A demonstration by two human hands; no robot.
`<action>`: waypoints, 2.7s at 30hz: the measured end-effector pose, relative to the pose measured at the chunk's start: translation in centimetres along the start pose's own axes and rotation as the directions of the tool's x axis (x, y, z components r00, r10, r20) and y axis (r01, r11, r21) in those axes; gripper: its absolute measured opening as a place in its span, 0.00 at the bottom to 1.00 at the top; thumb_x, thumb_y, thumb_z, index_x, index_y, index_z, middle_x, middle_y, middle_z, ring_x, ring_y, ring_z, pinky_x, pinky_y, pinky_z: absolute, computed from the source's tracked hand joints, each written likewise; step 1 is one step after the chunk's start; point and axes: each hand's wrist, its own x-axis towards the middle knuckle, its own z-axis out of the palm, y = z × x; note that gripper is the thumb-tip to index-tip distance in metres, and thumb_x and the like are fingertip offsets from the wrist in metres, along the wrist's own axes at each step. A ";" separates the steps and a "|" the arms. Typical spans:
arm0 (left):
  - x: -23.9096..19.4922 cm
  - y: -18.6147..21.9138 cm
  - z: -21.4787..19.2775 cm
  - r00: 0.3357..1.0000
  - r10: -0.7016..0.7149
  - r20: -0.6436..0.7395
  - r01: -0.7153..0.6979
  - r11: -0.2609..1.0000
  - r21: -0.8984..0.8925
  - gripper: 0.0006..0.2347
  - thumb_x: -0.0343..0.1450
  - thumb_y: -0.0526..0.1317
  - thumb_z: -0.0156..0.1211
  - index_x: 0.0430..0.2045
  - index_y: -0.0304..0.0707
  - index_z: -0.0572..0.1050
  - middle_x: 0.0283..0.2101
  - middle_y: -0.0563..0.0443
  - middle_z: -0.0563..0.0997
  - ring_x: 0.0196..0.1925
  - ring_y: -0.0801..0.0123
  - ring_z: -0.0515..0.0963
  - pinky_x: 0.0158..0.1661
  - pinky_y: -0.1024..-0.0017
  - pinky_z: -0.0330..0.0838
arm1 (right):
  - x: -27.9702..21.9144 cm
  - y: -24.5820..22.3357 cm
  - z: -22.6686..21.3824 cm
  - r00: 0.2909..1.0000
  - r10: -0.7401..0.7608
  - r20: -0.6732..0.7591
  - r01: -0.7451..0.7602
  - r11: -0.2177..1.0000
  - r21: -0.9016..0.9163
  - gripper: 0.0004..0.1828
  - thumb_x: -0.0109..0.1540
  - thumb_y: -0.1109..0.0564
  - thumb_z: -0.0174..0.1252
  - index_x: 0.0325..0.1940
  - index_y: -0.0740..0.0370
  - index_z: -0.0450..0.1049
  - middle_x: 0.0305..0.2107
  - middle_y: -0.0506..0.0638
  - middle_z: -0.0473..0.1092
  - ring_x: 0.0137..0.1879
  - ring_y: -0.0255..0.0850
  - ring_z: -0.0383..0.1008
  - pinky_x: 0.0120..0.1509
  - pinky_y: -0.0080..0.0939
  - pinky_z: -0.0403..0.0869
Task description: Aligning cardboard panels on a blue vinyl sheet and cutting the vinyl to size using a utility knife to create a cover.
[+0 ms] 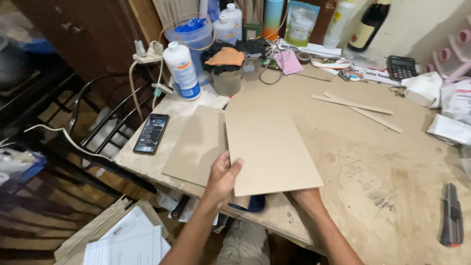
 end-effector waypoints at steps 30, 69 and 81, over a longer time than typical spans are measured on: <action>0.7 -1.9 3.2 0.956 -0.183 0.230 0.009 0.801 0.598 0.13 0.74 0.43 0.52 0.45 0.37 0.79 0.46 0.53 0.86 0.46 0.71 0.82 0.45 0.71 0.74 | 2.7 15.7 -24.6 0.980 0.183 0.075 -0.159 0.955 -0.249 0.24 0.66 0.56 0.57 0.67 0.48 0.76 0.55 0.45 0.79 0.58 0.36 0.75 0.61 0.37 0.68; -5.4 -6.1 13.9 0.886 -0.374 0.274 0.297 0.912 0.284 0.27 0.63 0.43 0.71 0.58 0.40 0.76 0.52 0.49 0.86 0.41 0.74 0.82 0.46 0.80 0.76 | -9.6 8.9 -19.4 0.763 0.504 -0.404 -0.424 0.863 0.276 0.18 0.65 0.59 0.63 0.58 0.69 0.80 0.36 0.64 0.81 0.41 0.47 0.79 0.55 0.45 0.79; -6.4 -7.6 12.1 0.940 -0.196 0.280 0.046 0.884 0.466 0.24 0.67 0.45 0.64 0.61 0.49 0.72 0.62 0.52 0.71 0.59 0.65 0.83 0.61 0.71 0.80 | -9.5 8.9 -19.8 0.770 0.535 -0.348 -0.485 0.845 0.227 0.18 0.66 0.57 0.60 0.57 0.66 0.81 0.37 0.60 0.81 0.45 0.45 0.78 0.54 0.47 0.78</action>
